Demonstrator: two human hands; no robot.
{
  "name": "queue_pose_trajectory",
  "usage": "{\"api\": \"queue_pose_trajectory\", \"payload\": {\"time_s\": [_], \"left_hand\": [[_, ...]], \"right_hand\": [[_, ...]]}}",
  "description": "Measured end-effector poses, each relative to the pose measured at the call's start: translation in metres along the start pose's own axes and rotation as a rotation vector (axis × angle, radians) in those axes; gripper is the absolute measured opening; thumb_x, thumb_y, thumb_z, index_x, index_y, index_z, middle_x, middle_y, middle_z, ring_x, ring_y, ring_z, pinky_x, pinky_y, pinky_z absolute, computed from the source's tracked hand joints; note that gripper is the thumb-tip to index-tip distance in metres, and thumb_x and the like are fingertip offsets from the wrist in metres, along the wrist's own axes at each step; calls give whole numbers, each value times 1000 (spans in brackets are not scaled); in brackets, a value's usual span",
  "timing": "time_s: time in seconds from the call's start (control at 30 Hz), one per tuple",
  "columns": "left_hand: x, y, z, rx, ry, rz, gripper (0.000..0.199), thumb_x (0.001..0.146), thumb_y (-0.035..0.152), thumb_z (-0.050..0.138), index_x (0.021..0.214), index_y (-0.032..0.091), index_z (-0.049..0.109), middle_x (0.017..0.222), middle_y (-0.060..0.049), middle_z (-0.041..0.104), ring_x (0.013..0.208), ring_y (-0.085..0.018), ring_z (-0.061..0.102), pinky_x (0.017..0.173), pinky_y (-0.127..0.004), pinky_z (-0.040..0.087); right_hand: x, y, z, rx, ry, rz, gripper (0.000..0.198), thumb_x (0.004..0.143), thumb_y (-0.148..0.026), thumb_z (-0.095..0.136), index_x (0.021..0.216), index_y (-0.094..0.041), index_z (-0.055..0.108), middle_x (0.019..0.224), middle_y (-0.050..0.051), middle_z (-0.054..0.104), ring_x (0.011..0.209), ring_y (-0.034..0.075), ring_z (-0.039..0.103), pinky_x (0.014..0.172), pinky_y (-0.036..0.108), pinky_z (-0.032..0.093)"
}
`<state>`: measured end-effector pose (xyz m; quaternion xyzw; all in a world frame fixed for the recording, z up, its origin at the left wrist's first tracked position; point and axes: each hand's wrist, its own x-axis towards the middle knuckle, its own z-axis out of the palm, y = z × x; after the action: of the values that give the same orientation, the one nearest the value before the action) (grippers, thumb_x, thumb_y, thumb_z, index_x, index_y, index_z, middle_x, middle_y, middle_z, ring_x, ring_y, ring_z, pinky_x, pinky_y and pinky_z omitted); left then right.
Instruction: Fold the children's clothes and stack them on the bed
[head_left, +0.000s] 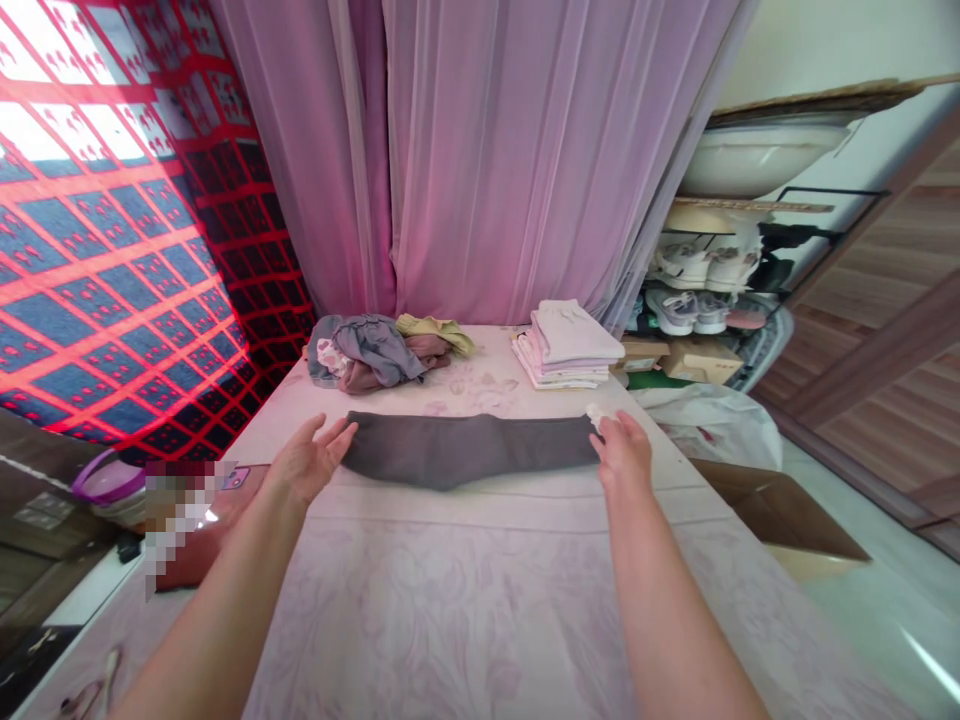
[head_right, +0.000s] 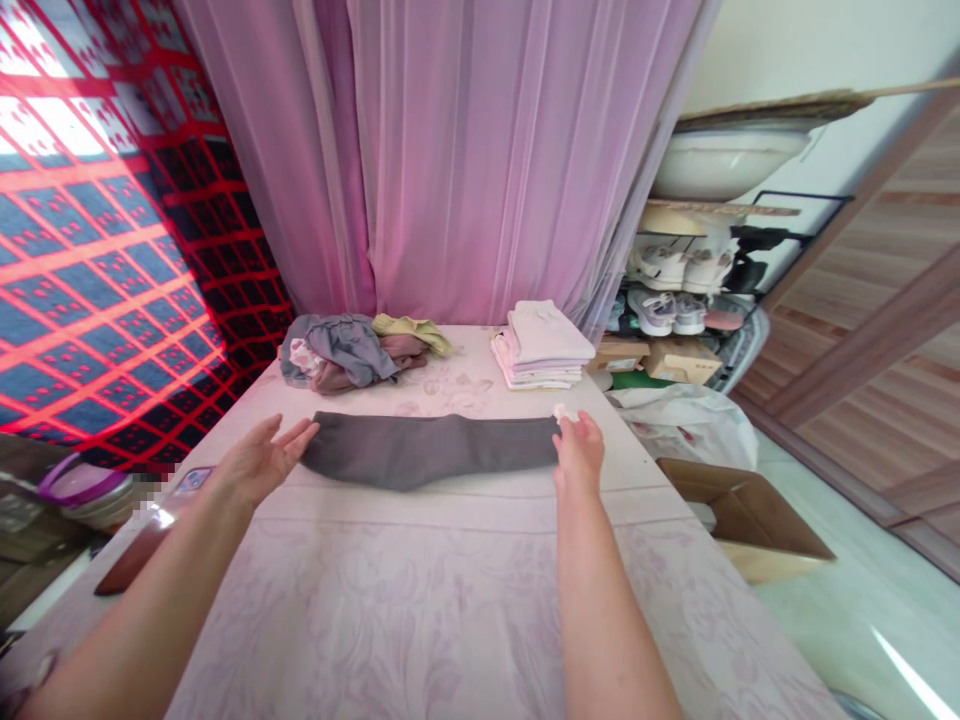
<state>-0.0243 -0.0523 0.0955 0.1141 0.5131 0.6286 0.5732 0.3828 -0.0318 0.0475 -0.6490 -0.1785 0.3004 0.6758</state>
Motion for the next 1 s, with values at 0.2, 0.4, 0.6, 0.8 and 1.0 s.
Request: {"api": "queue_pose_trajectory", "payload": {"time_s": [0.2, 0.4, 0.6, 0.8, 1.0], "left_hand": [[45, -25, -38, 964, 164, 348, 53, 77, 41, 63, 124, 17, 57, 111, -11, 66, 107, -26, 62, 86, -34, 51], [72, -22, -36, 1429, 77, 378, 57, 78, 54, 57, 121, 17, 59, 120, -14, 66, 109, -29, 62, 87, -35, 47], [73, -18, -18, 1664, 127, 418, 47, 81, 48, 55, 120, 21, 57, 119, -12, 66, 107, -31, 62, 79, -36, 47], [74, -20, -20, 1578, 260, 445, 29, 87, 41, 47, 105, 21, 57, 109, -10, 68, 99, -29, 64, 74, -35, 46], [83, -20, -19, 1508, 300, 421, 29, 86, 40, 49, 105, 20, 56, 106, -12, 68, 97, -30, 64, 75, -38, 47]], "right_hand": [[20, 33, -30, -854, 40, -425, 46, 79, -34, 53, 121, -16, 58, 127, 17, 55, 124, 30, 45, 100, 44, 39], [40, 27, -35, -1198, -5, -383, 50, 78, -52, 59, 116, -21, 64, 108, 14, 64, 103, 31, 58, 85, 43, 45], [43, 14, -33, -1295, 5, -587, 31, 85, -40, 54, 103, -19, 69, 108, 12, 64, 98, 26, 57, 80, 36, 43], [50, 3, -24, -1174, 109, -561, 37, 90, -37, 45, 108, -13, 66, 98, 14, 65, 91, 26, 58, 71, 31, 39], [53, 19, -20, -1307, 1, -473, 35, 90, -37, 46, 106, -14, 67, 103, 14, 63, 89, 24, 59, 69, 31, 40]]}}
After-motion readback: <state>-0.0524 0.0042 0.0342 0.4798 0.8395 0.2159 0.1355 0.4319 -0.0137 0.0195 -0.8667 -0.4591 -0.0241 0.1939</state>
